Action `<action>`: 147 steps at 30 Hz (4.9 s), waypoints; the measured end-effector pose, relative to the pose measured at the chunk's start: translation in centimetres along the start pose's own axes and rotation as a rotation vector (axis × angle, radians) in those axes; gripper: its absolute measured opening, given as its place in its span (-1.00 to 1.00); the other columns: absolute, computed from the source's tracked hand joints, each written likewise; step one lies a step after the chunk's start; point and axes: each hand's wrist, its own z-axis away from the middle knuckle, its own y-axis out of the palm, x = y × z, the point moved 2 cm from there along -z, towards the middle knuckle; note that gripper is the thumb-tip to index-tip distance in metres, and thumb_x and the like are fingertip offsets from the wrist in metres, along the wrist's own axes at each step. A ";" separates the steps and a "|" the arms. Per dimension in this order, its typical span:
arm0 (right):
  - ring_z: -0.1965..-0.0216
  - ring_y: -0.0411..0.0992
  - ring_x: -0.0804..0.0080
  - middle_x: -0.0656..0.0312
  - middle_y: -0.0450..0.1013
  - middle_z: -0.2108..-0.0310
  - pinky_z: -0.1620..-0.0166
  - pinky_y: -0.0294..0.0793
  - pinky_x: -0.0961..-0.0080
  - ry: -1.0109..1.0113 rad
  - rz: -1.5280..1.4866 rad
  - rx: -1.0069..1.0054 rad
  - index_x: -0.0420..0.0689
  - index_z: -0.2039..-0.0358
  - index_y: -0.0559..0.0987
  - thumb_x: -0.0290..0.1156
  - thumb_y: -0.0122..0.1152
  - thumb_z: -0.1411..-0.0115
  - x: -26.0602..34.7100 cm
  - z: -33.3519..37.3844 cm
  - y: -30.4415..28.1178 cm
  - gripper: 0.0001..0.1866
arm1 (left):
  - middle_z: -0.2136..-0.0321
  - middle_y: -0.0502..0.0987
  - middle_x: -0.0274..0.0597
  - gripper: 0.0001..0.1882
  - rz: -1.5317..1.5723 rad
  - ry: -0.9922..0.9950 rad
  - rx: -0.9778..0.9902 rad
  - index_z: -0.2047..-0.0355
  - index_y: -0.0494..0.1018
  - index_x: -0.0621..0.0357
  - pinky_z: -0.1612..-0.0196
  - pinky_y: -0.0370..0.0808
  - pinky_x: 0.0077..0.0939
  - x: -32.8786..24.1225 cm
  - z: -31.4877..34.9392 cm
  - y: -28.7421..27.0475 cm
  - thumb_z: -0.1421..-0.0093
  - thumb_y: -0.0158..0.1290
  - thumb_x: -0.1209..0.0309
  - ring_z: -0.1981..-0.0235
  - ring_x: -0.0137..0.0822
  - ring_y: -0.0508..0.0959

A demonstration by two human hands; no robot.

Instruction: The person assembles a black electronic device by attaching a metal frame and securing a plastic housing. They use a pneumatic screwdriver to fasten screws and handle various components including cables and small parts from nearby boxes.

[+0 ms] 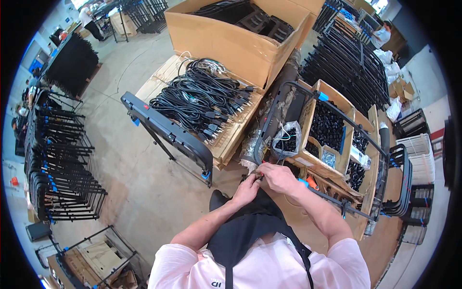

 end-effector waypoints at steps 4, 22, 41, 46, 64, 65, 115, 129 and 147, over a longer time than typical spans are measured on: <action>0.04 0.64 0.08 0.05 0.62 0.12 -0.02 0.65 0.25 -0.120 0.318 0.380 -0.17 0.06 0.64 -0.43 0.19 -0.23 0.4 -2.6 1.0 -0.73 | 0.18 0.63 0.18 -0.70 0.008 0.053 0.013 -0.06 0.47 0.23 0.02 0.57 -0.07 2.6 -0.1 0.6 -0.50 -0.01 0.27 0.13 0.09 0.66; 0.08 0.60 -0.01 0.04 0.57 0.19 0.00 0.63 0.17 -0.241 0.009 0.144 -0.16 0.20 0.65 -0.42 0.38 -0.17 -1.3 -2.0 -0.4 -0.80 | 0.32 0.56 -0.38 -0.75 0.238 -0.151 0.241 0.03 0.58 0.26 0.10 0.48 -0.44 1.4 -0.4 -2.1 -0.49 0.03 0.34 0.24 -0.46 0.50; 0.09 0.55 0.02 0.05 0.49 0.24 -0.05 0.57 0.15 -0.349 0.042 0.204 -0.20 0.27 0.57 -0.43 0.36 -0.18 -1.9 -2.5 0.9 -0.82 | 0.43 0.47 -0.47 -0.77 0.350 -0.279 0.259 0.08 0.60 0.26 0.34 0.35 -0.53 0.5 -0.6 -2.4 -0.48 0.03 0.37 0.41 -0.55 0.38; 0.04 0.56 -0.01 0.02 0.52 0.15 -0.08 0.59 0.12 -0.261 0.080 0.263 -0.21 0.23 0.57 -0.42 0.32 -0.20 -1.6 -2.7 0.9 -0.82 | 0.30 0.62 -0.30 -0.72 0.253 -0.311 0.257 0.03 0.63 0.29 0.12 0.49 -0.41 0.5 -0.9 -2.3 -0.45 0.04 0.37 0.23 -0.43 0.53; 0.17 0.60 -0.07 -0.01 0.57 0.16 0.06 0.61 0.07 0.459 -0.372 0.025 -0.19 -0.08 0.54 -0.31 0.34 -0.30 1.2 4.8 3.2 -0.60 | 0.36 0.69 -0.02 -0.61 -0.025 -0.248 0.231 0.08 0.66 0.23 0.16 0.56 -0.21 0.0 -1.5 -3.0 -0.41 0.12 0.13 0.31 -0.25 0.65; 0.16 0.62 -0.09 -0.02 0.58 0.15 0.04 0.61 0.05 0.633 -0.423 0.120 -0.19 -0.13 0.52 -0.25 0.36 -0.29 0.7 5.6 4.0 -0.52 | 0.37 0.68 -0.04 -0.62 -0.025 -0.253 0.223 0.08 0.66 0.23 0.17 0.56 -0.20 -0.4 -1.9 -3.1 -0.41 0.12 0.13 0.31 -0.26 0.65; -0.14 0.46 -0.31 -0.34 0.43 -0.03 -0.33 0.16 -0.33 0.845 -0.384 -0.163 -0.13 -0.59 0.10 -0.13 0.36 -0.09 5.1 13.4 8.5 0.09 | 0.35 0.67 -0.18 -0.69 -0.091 -0.210 0.266 0.09 0.55 0.32 0.14 0.63 -0.42 -2.9 -1.6 2.0 -0.60 -0.07 0.31 0.33 -0.41 0.65; 0.19 0.61 -0.25 -0.21 0.43 0.13 0.13 0.65 -0.07 0.947 -0.201 -0.341 0.19 -0.58 0.19 -0.32 0.36 -0.12 8.7 11.0 7.3 0.00 | 0.27 0.74 0.04 -0.56 -0.885 0.488 0.254 0.28 0.69 0.16 -0.03 0.51 -0.03 -12.9 -9.2 -2.0 -0.46 0.01 0.07 0.09 0.01 0.69; 0.21 0.56 -0.11 -0.14 0.37 0.13 0.19 0.66 0.05 1.315 -0.037 -0.461 0.18 -0.56 0.23 -0.43 0.35 -0.08 12.6 2.7 10.8 -0.01 | 0.30 0.71 0.25 -0.51 -1.000 0.566 0.415 0.28 0.65 0.15 0.06 0.59 0.21 -7.4 -14.2 1.5 -0.51 -0.10 0.04 0.22 0.29 0.71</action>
